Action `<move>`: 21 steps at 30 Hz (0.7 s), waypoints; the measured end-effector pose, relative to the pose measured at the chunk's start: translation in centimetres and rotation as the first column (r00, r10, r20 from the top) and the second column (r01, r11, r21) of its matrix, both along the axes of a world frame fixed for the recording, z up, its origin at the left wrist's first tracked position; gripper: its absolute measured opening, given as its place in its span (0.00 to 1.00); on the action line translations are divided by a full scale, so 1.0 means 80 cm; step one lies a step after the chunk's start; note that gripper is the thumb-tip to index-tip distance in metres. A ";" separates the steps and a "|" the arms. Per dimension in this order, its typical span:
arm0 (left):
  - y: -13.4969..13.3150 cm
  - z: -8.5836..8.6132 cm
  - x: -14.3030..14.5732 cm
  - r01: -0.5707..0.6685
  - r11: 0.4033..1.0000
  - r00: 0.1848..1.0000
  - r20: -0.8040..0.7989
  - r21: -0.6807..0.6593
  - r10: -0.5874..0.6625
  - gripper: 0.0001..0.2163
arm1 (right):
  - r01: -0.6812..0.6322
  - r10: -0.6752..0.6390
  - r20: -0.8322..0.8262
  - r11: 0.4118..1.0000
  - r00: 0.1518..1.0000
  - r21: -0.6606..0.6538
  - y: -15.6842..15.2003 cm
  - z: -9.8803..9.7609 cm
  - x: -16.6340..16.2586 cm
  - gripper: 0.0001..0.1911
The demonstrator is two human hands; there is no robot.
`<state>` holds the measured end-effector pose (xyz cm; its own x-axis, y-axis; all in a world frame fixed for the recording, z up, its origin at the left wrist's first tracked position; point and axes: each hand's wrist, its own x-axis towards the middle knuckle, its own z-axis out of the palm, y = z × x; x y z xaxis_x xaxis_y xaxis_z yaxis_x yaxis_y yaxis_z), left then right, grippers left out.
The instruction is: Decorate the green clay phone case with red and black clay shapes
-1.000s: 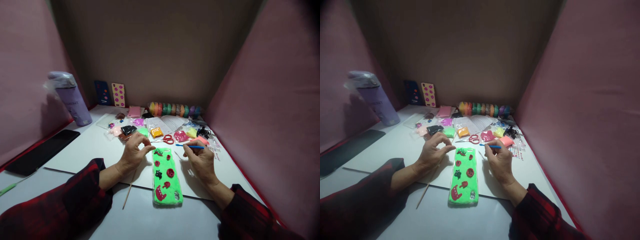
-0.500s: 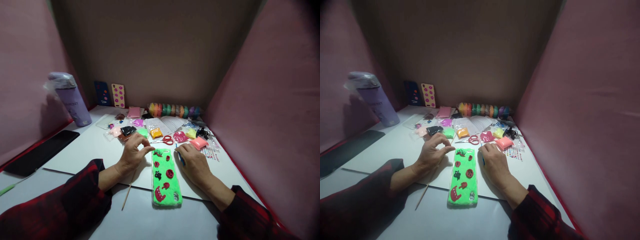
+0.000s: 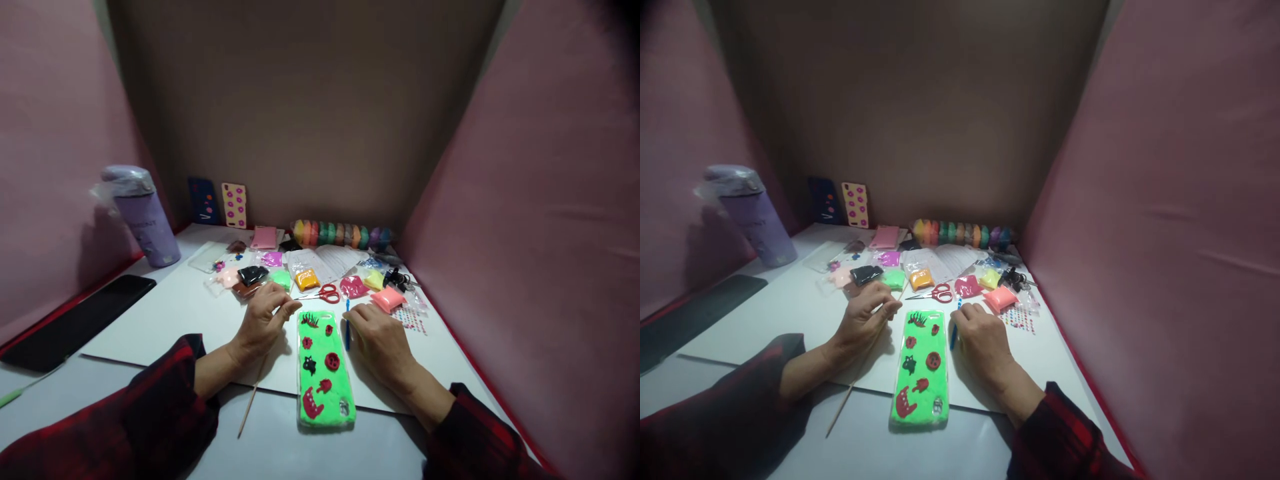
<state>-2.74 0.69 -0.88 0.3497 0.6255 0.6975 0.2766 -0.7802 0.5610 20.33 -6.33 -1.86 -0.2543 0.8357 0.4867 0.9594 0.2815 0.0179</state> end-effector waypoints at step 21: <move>-0.002 0.000 0.000 -0.021 1.000 0.999 -0.038 -0.011 0.021 0.09 | 0.016 -0.005 -0.205 0.998 0.979 0.053 -0.004 -0.002 0.000 0.12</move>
<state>-2.76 0.53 -0.87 0.3624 0.6406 0.6770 0.3137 -0.7678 0.5586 20.31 -6.64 -2.05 -0.1358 0.8089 0.5721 0.9471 0.2755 -0.1648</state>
